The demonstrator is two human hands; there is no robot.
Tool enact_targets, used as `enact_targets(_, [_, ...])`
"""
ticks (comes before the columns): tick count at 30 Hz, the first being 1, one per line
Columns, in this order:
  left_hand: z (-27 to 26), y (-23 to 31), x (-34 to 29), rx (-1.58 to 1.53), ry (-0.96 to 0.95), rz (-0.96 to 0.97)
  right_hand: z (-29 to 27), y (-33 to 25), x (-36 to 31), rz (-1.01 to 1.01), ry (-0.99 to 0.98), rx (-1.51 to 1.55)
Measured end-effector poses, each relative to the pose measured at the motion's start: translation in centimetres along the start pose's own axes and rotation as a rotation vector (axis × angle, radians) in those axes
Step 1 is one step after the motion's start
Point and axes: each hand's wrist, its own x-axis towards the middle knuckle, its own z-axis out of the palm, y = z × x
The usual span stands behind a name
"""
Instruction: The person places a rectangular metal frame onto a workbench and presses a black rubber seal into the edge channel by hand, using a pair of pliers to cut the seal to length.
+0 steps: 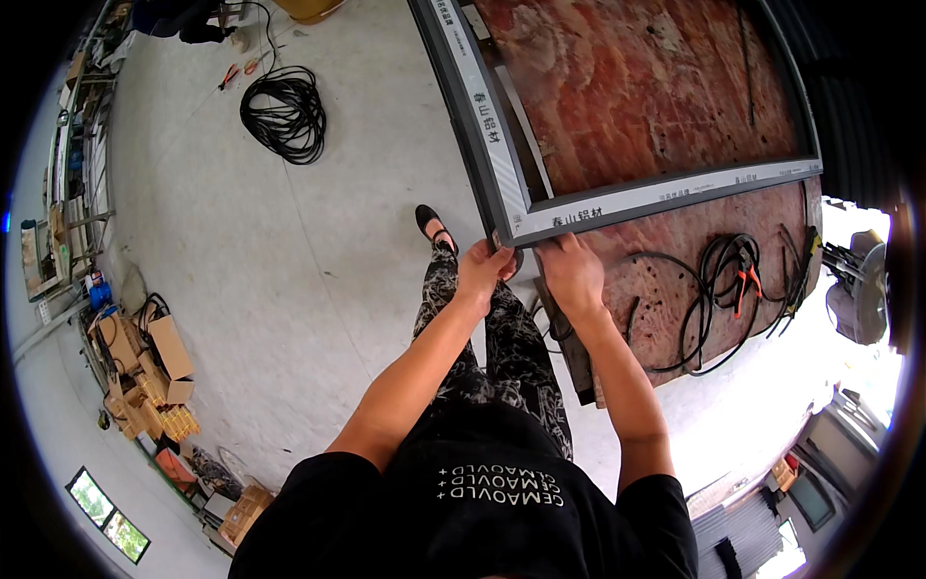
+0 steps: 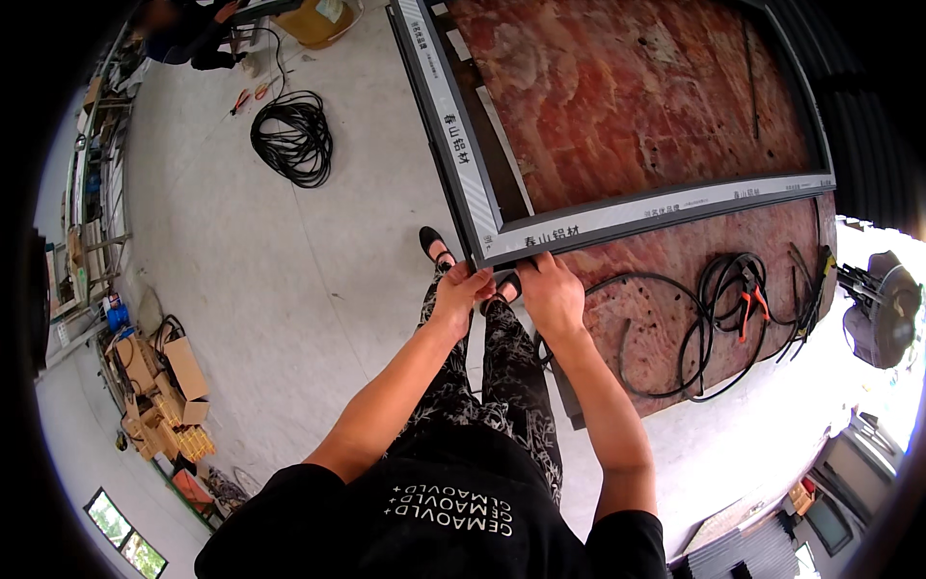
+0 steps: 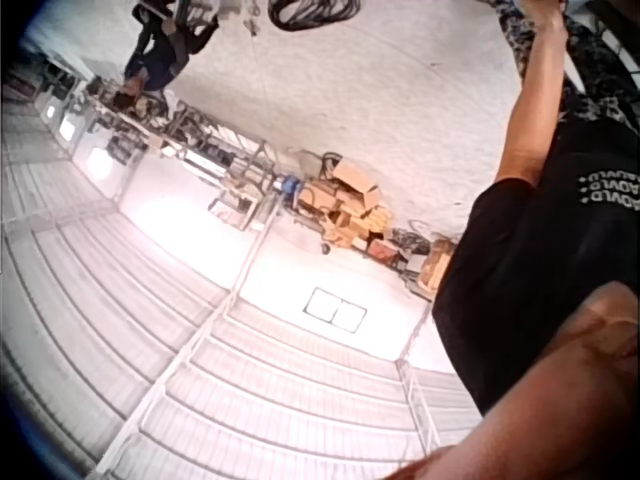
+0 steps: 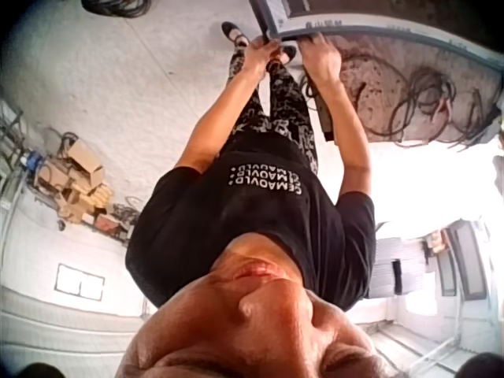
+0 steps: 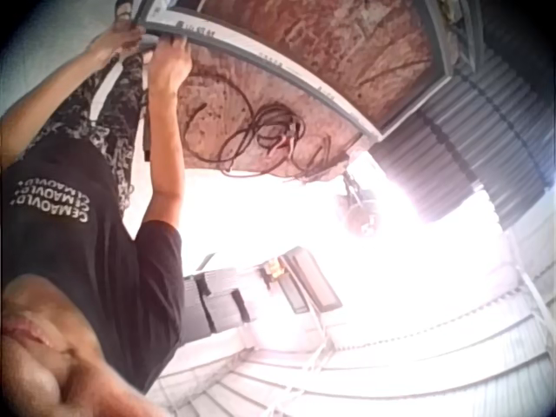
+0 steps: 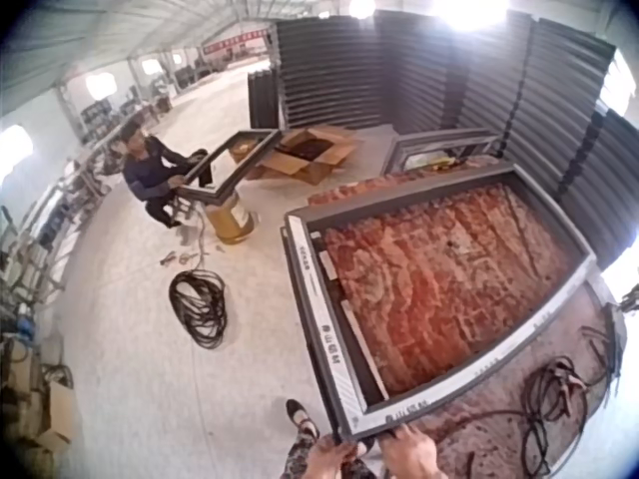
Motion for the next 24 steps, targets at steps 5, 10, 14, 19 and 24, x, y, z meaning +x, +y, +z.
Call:
enact_targets(5, [0.4, -1.2, -0.2, -0.174, 0.013, -0.081, 0.0, 0.2, 0.0, -0.014, -0.016, -0.037])
enact_targets(10, [1.0, -3.6, 1.0, -0.435, -0.005, -0.019, -0.2, 0.0, 0.3, -0.022, -0.030, -0.015])
enact_targets(14, [1.4, -3.4, 0.8, -0.412, 0.060, -0.020, -1.2, 0.3, -0.5, 0.246, -0.052, 0.430])
enact_targets(19, [-0.1, -5.3, 1.9, -0.455, -0.035, -0.001, -9.9, 3.6, -6.4, 1.040, -0.549, 1.362])
enact_targets(24, [1.3, -2.5, 0.4, -0.424, 0.077, -0.065, -23.4, 13.3, -14.5, 0.260, -0.816, -0.153])
